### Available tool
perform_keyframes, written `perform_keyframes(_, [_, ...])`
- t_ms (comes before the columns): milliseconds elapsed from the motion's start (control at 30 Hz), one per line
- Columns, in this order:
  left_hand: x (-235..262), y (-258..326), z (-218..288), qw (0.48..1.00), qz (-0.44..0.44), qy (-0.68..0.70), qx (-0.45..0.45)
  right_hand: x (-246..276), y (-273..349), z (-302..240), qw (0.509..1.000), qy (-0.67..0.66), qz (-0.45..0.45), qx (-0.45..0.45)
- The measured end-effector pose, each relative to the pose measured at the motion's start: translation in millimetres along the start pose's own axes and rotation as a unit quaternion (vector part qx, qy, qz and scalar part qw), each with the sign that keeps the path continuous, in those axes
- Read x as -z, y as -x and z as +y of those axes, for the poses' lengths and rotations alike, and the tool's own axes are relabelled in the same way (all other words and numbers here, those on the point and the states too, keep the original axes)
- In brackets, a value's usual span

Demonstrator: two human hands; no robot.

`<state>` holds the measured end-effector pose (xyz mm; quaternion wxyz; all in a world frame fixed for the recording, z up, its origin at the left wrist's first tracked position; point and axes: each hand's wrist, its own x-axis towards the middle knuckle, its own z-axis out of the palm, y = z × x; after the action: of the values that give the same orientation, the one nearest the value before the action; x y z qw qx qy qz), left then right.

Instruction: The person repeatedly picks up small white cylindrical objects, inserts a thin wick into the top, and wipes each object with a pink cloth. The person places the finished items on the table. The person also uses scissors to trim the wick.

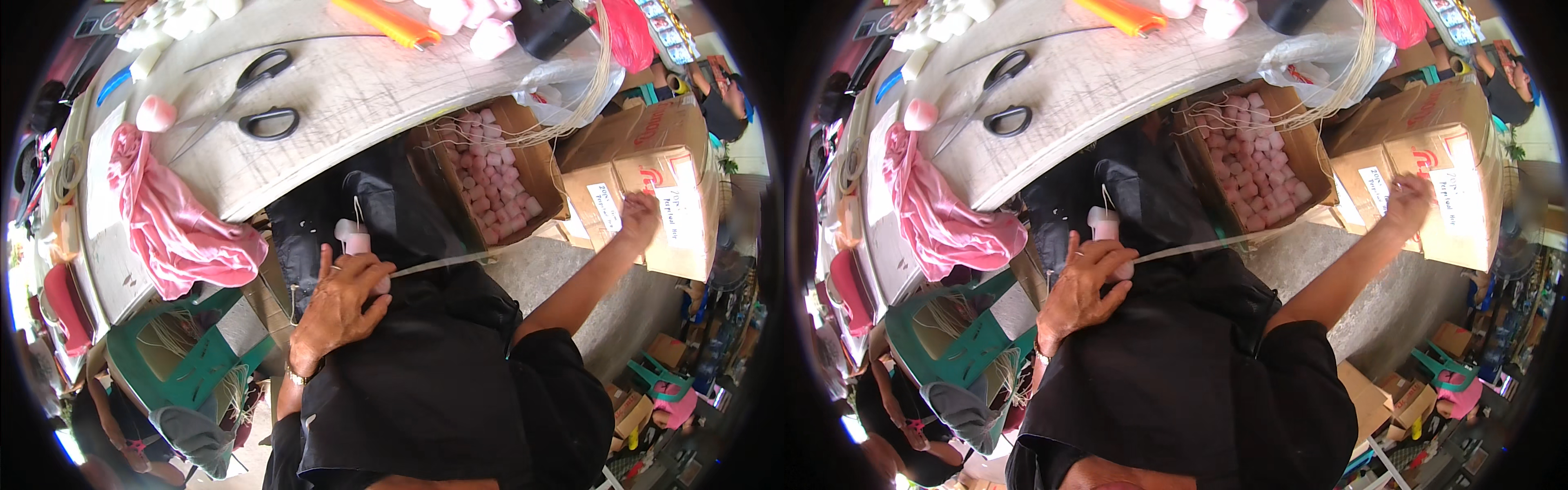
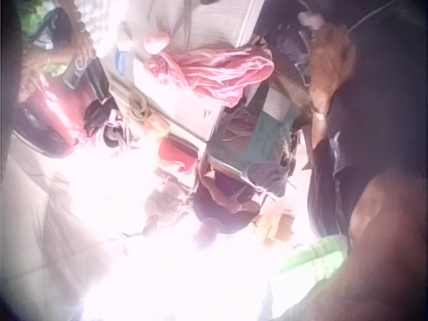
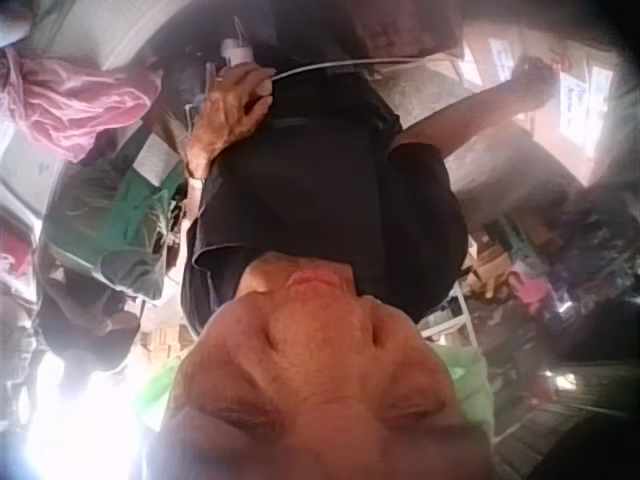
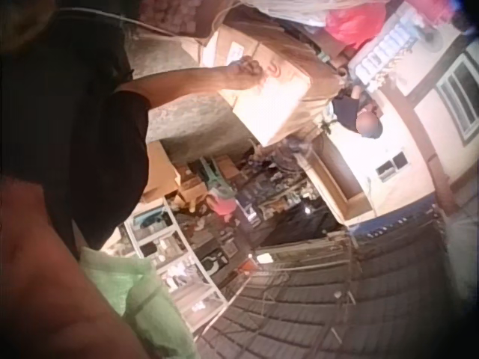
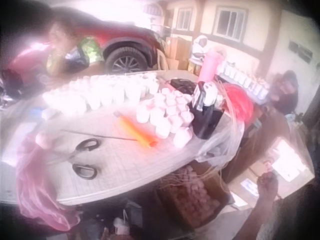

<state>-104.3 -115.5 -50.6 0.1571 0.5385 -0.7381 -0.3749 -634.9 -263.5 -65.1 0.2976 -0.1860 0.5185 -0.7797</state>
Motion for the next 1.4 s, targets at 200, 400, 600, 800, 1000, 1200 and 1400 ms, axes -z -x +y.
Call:
perform_keyframes(200, [6, -3, 0, 0.999, -0.038, -0.029, 0.024, 3, 20, 199, 0.871, 0.105, -0.292, -0.38])
perform_keyframes(400, [6, -13, 0, 0.997, -0.057, -0.036, 0.04, 10, 87, 372, 0.602, 0.634, -0.483, 0.052])
perform_keyframes(600, [11, -25, 6, 0.998, 0.007, -0.033, 0.053, 70, 78, 453, 0.597, 0.661, -0.448, 0.078])
perform_keyframes(800, [14, 5, -2, 0.931, 0.357, 0.033, 0.065, 94, 45, 457, 0.585, 0.655, -0.469, 0.092])
perform_keyframes(1000, [32, 53, -17, 0.724, 0.667, 0.057, 0.166, 65, 11, 443, 0.56, 0.663, -0.494, 0.055])
perform_keyframes(1200, [86, 72, -59, 0.638, 0.701, -0.189, 0.256, 58, 10, 410, 0.596, 0.642, -0.482, -0.032])
perform_keyframes(1400, [151, 68, -77, 0.733, 0.541, -0.298, 0.284, 24, 24, 368, 0.676, 0.546, -0.448, -0.211])
